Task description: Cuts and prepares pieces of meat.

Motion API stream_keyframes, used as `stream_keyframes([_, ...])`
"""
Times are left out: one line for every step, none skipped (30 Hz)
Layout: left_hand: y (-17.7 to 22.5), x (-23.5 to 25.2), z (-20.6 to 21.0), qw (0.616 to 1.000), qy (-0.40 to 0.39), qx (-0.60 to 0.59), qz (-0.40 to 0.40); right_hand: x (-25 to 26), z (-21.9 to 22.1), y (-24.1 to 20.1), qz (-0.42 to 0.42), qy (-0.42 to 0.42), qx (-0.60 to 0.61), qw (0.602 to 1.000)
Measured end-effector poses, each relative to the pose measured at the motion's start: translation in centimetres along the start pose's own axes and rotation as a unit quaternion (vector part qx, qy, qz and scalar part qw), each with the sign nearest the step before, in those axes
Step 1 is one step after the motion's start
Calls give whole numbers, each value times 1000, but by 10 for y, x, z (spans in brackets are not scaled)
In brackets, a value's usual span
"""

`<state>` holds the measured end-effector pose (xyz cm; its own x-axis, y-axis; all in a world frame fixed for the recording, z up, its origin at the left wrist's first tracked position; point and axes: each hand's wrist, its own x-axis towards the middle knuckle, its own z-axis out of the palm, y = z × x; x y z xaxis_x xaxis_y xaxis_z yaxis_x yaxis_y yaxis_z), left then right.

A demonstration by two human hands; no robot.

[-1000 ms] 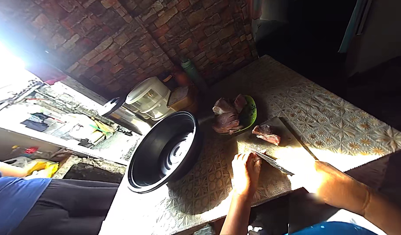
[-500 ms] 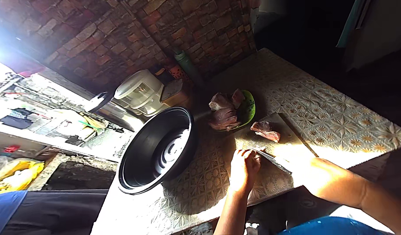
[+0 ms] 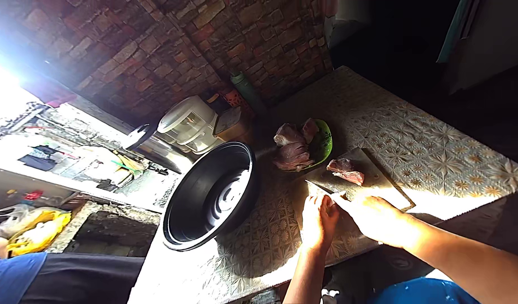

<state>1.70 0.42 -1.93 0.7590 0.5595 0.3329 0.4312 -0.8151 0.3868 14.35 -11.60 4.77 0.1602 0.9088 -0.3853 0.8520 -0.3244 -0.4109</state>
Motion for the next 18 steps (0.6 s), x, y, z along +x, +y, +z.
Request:
stream_keyframes([-3, 0, -1, 1000, 21, 1, 0, -6, 3, 3, 5, -1, -4, 1000])
stream_keyframes([-8, 1, -3, 998, 56, -2, 4, -13, 6, 8, 3, 5, -10, 1000])
stream_keyframes([-14, 2, -5, 996, 88, -8, 7, -21, 9, 13, -3, 15, -14, 1000])
stream_keyframes([-19, 3, -7, 993, 116, -16, 6, -27, 12, 17, -9, 24, -13, 1000])
stream_keyframes([-24, 3, -9, 990, 138, -24, 1, -33, 14, 21, -16, 30, -9, 999])
stream_keyframes([-26, 4, -11, 988, 151, -32, -4, -37, 15, 27, -30, 47, -1, 998])
stream_keyframes([-24, 5, -13, 989, 146, -37, -12, -40, 19, 33, -50, 84, 15, 995])
stream_keyframes([-19, 6, -15, 992, 118, -41, -25, -39, 27, 42, -77, 151, 45, 985])
stream_keyframes([-12, 6, -17, 995, 79, -43, -41, -35, 34, 50, -102, 220, 85, 966])
stream_keyframes([-5, 8, -18, 997, 43, -41, -53, -31, 37, 58, -116, 282, 123, 944])
stream_keyframes([0, 11, -18, 997, 7, -35, -62, -30, 36, 63, -124, 334, 162, 920])
stream_keyframes([5, 13, -19, 997, -33, -29, -68, -31, 34, 66, -122, 379, 199, 896])
stream_keyframes([9, 15, -19, 996, -65, -21, -60, -33, 31, 69, -115, 413, 222, 876])
stream_keyframes([12, 16, -18, 995, -89, -15, -44, -35, 30, 74, -95, 436, 236, 863])
stream_keyframes([15, 19, -18, 994, -109, -6, -21, -37, 29, 80, -63, 452, 247, 855])
stream_keyframes([17, 21, -17, 992, -124, 5, 3, -38, 30, 86, -29, 464, 254, 848])
stream_keyframes([17, 23, -15, 990, -139, 18, 23, -37, 32, 92, 4, 480, 257, 839])
stream_keyframes([17, 25, -13, 987, -150, 30, 39, -34, 36, 97, 32, 494, 264, 828])
